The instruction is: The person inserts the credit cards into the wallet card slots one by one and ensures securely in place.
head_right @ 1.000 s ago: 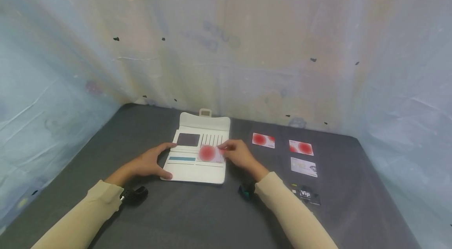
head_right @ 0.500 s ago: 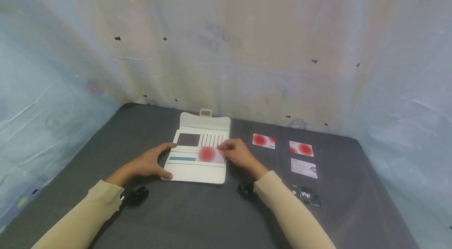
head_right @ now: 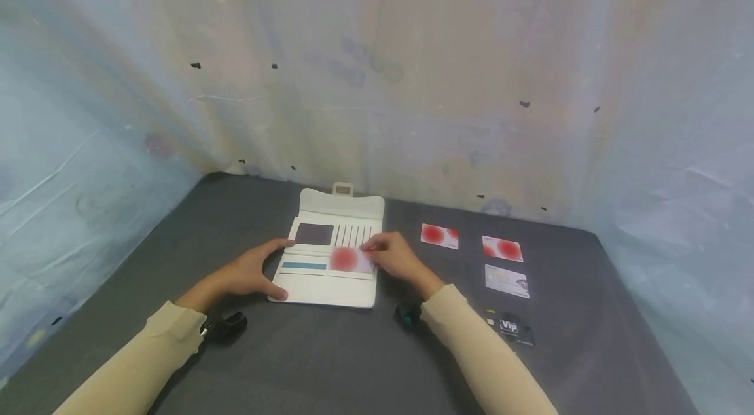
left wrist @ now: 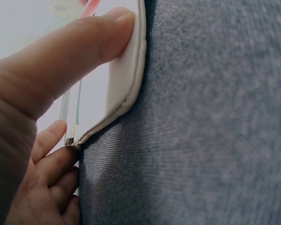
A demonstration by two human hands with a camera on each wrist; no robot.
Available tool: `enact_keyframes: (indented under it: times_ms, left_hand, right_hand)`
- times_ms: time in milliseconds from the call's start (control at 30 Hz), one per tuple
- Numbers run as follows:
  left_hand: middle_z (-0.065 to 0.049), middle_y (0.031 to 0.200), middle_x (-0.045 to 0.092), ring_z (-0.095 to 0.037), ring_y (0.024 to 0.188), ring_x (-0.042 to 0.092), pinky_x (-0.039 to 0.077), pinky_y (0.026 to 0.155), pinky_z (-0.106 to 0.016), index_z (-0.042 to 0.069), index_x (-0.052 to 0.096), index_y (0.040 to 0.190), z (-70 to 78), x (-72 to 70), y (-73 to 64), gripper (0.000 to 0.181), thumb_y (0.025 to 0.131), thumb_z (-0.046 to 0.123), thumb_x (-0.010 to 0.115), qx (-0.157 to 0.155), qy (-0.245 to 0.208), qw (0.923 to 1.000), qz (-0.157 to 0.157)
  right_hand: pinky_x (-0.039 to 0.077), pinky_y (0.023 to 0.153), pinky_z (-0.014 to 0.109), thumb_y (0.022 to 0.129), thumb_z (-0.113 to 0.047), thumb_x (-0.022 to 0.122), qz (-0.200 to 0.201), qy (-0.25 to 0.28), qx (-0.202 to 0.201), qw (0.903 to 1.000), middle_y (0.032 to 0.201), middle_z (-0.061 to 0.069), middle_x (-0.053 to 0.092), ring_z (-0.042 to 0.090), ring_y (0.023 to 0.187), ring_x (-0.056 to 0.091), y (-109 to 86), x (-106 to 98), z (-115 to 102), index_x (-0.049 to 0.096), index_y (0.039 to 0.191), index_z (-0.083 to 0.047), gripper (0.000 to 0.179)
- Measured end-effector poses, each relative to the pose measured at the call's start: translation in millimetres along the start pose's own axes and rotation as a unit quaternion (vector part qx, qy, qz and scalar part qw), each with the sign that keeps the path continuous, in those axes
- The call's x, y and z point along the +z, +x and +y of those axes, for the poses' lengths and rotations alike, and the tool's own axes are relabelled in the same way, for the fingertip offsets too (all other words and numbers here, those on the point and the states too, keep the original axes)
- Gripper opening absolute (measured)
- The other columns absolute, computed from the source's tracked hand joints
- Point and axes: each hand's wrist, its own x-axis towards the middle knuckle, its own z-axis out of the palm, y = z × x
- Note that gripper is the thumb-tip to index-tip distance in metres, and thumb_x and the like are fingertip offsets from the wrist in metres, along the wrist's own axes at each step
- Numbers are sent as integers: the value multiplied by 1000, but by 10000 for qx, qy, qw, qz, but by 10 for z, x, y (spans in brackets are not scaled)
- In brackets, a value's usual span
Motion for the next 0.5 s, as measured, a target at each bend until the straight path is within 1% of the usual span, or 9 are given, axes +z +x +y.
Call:
enact_keyframes:
  times_ms: [33, 133, 267, 367, 500]
  left_hand:
    - [-18, 152, 35, -41, 139, 33, 31, 105, -62, 17, 35, 148, 5, 3, 0, 108, 59, 40, 91, -10, 8, 10000, 6]
    - [-18, 152, 35, -41, 139, 33, 32, 105, -62, 18, 35, 148, 13, 12, 1, 108, 59, 40, 91, -43, 40, 10000, 33]
    - [-18, 152, 35, -41, 139, 33, 32, 105, -62, 18, 35, 148, 9, 25, 5, 108, 59, 40, 91, -62, 57, 10000, 41]
    - [-18, 152, 35, -41, 139, 33, 32, 105, -62, 18, 35, 149, 6, 30, 9, 108, 59, 40, 91, -70, 65, 9999, 50]
    - [-18, 152, 35, -41, 139, 33, 32, 105, -61, 19, 35, 148, -2, 29, 14, 107, 59, 39, 91, -110, 75, 9999, 84]
  right_hand:
    - [53, 70, 49, 88, 8, 56, -3, -26, -2, 10000, 92, 33, 63, 35, 72, 56, 21, 0, 38, 66, 109, 11, 23]
    - [53, 64, 40, 88, 7, 57, -9, -90, -39, 10000, 86, 29, 63, 25, 67, 54, 94, 8, 191, 67, 107, 9, 22]
    - [48, 59, 28, 87, 3, 60, 1, -307, -33, 9995, 80, 17, 61, 14, 64, 49, 146, 17, 334, 67, 109, 3, 23]
    - [47, 60, 24, 86, 0, 62, 45, -407, 23, 9992, 81, 9, 58, 12, 65, 50, 140, 8, 356, 64, 109, -1, 23]
    - [50, 64, 24, 87, -3, 64, 142, -485, 3, 9987, 85, 8, 60, 13, 68, 53, 110, -1, 344, 64, 106, -4, 20]
